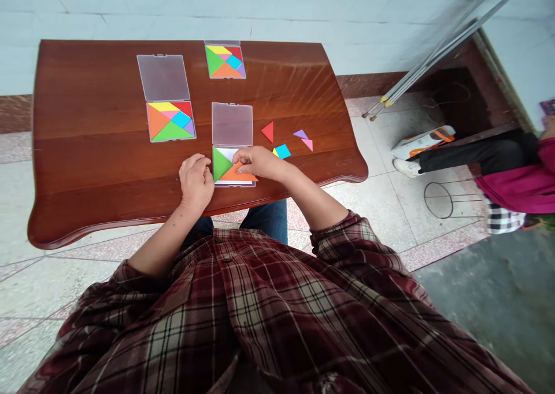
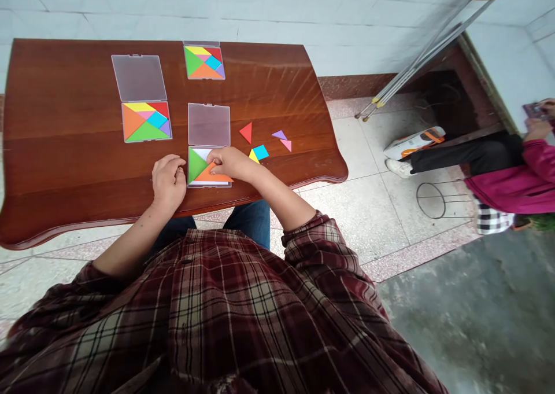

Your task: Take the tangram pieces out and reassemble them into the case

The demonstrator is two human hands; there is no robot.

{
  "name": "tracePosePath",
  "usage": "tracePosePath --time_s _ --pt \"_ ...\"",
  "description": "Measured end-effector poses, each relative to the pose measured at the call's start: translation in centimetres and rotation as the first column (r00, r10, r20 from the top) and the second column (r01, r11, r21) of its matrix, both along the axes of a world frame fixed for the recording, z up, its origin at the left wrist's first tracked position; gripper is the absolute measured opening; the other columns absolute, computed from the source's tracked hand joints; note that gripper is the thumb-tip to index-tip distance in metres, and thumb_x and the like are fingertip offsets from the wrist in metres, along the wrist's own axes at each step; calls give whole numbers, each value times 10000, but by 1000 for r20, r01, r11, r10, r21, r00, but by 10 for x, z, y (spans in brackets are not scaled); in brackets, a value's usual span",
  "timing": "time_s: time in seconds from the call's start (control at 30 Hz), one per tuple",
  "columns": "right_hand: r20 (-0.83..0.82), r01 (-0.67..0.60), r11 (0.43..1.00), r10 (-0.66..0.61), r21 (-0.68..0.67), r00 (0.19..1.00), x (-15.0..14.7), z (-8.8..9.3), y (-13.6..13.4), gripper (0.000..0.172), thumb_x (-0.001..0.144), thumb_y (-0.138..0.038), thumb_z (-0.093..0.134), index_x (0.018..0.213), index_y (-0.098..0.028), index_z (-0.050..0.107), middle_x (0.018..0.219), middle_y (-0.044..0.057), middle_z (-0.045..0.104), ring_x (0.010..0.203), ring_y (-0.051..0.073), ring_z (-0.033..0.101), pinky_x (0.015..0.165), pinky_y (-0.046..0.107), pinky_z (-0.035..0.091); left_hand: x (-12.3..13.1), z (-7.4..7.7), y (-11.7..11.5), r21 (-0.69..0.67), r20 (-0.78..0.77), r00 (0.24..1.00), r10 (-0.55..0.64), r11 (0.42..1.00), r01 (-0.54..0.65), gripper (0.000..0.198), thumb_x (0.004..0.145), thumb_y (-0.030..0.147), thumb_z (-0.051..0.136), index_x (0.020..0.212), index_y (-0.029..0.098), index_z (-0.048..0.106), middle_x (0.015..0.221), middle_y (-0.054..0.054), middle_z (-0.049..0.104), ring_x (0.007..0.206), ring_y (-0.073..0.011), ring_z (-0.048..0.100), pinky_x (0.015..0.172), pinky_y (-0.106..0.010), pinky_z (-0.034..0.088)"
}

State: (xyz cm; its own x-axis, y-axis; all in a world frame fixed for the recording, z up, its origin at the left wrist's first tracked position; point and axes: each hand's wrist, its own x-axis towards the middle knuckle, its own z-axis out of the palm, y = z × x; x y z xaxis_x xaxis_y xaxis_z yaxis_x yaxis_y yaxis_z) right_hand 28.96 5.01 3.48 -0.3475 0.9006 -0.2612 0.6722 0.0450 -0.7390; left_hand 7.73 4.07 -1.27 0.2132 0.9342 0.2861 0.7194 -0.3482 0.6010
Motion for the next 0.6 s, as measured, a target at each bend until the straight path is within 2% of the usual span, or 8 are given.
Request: tracePosePath --time_s 0.1,0.3,0.47,0.6 --pt "24 0 1000 0 -27 1000 -1 -1 4 154 767 -163 656 920 -149 669 655 -71 436 639 86 387 648 243 295 1 2 0 -10 -3 1000 2 1000 -2 257 795 149 425 932 185 640 1151 -110 656 1078 -276 566 989 -437 424" --pt "132 -98 995 98 -11 986 -9 7 -1 151 792 -154 606 925 -152 678 702 -43 514 669 97 429 666 242 308 1 3 -1 -11 -14 1000 6 1000 -6 257 797 155 428 927 186 647 1148 -105 659 1070 -270 568 983 -432 428" --pt "291 -106 993 87 50 953 -14 15 -7 219 803 -104 567 985 -147 682 878 29 648 784 132 522 715 253 330 1 2 -1 -14 -10 1000 10 1000 -10 263 792 159 434 937 192 652 1158 -95 656 1087 -267 563 998 -434 425" --pt "336 -129 991 116 19 935 -13 17 -9 265 818 -109 571 1057 -149 678 998 63 681 870 157 570 750 262 359 1 1 -1 -14 -2 1000 11 1000 -11 266 797 156 432 935 199 655 1157 -91 656 1086 -266 567 999 -435 427"
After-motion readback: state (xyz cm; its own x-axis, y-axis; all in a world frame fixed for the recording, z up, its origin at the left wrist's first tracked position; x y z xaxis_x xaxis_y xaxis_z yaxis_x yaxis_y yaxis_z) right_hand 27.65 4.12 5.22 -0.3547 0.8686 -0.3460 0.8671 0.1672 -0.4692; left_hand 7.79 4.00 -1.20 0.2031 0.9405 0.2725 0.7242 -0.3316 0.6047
